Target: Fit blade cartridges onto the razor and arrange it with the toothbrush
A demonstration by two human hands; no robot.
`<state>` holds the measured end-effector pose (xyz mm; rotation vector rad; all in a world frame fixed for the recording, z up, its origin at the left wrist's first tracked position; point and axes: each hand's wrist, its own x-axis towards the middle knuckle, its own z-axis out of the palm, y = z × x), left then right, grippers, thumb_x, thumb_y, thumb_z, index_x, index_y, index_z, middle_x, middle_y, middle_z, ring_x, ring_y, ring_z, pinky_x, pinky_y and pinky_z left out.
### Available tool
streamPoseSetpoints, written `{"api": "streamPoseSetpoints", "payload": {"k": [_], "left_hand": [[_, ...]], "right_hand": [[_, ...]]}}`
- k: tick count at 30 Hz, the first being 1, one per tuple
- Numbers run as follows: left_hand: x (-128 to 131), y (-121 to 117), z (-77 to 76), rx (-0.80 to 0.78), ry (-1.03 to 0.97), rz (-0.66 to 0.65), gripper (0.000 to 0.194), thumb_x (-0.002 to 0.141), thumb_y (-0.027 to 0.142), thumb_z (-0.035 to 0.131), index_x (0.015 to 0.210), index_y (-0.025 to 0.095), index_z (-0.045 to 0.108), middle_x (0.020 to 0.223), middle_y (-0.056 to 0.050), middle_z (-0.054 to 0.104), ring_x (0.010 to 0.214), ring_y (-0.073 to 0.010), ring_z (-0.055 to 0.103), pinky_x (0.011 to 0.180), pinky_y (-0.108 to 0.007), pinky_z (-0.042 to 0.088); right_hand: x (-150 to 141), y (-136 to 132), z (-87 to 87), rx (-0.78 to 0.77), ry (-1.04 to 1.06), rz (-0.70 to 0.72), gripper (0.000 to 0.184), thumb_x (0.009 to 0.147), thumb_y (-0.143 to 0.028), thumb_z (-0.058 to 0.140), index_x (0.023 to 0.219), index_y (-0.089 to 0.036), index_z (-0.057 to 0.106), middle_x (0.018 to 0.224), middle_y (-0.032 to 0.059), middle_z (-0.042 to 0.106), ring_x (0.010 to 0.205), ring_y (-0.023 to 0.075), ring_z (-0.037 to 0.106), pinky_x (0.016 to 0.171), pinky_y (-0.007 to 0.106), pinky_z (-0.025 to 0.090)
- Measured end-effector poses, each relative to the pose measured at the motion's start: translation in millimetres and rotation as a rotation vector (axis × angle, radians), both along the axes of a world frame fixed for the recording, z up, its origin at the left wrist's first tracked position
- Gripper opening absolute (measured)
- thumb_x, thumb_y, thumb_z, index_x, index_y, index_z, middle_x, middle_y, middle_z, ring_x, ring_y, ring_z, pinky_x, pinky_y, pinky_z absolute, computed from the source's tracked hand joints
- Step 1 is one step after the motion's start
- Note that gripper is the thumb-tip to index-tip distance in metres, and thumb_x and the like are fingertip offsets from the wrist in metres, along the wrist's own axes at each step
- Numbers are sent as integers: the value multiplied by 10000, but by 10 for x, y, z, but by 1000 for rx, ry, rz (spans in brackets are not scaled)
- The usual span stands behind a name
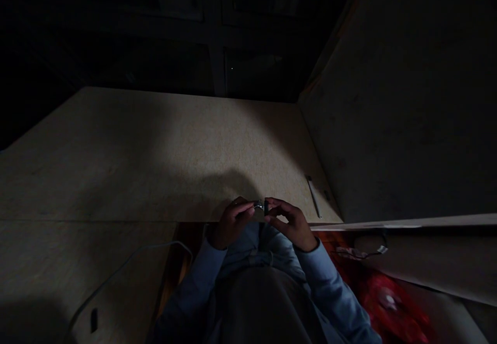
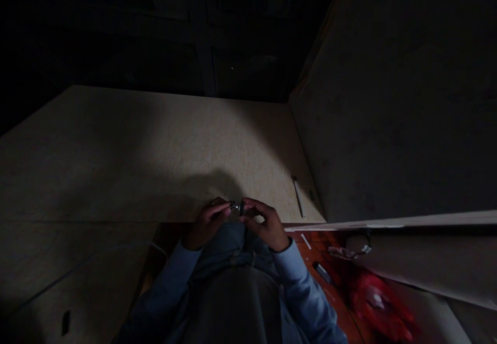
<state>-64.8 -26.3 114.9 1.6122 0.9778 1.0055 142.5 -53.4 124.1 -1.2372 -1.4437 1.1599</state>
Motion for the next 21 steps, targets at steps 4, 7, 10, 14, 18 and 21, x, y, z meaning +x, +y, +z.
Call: {"api": "streamPoseSetpoints", "payload": {"k": [4,7,10,14,18,21], "left_hand": [[-36,-19,0,6,0,6,371,971,450,548,1118,187,764,907,-78,676,857,-193,608,783,-312,470],[-43,-32,-15,21,20,-17,378,976,442,544,1146,182,759,888,-76,659,853,-193,602,772,-313,463],[-31,-42,-19,58,27,-60,387,986,446,523,1161,191,755,892,-80,661,877,-202,594,790,-327,458],[-29,-52,-31,62,44,-111,389,998,447,501,1142,199,763,861,-76,642,866,-202,587,781,-330,449],[-52,-58,-52,75,30,-142,384,997,448,505,1161,208,756,865,-75,646,857,-201,580,777,-331,445],[-65,-64,-34,85,34,-153,384,998,448,503,1168,215,757,864,-75,645,852,-202,570,779,-332,441]], "right_hand": [[18,-14,54,64,-88,4,432,793,-314,790,1204,-208,711,941,72,773,749,184,713,760,344,598],[32,-28,87,95,-149,29,427,795,-282,782,1210,-207,713,910,64,772,750,188,709,765,344,592],[35,-43,104,102,-174,61,431,802,-283,778,1221,-208,712,896,61,773,751,188,708,771,345,591],[36,-56,118,104,-146,99,425,807,-330,782,1214,-222,720,932,63,776,729,179,704,755,341,598],[44,-62,123,96,-103,128,412,818,-371,782,1197,-218,730,917,62,773,732,175,699,763,338,598],[46,-65,113,91,-81,138,417,828,-381,776,1210,-223,724,947,67,775,760,182,699,781,342,594]]}}
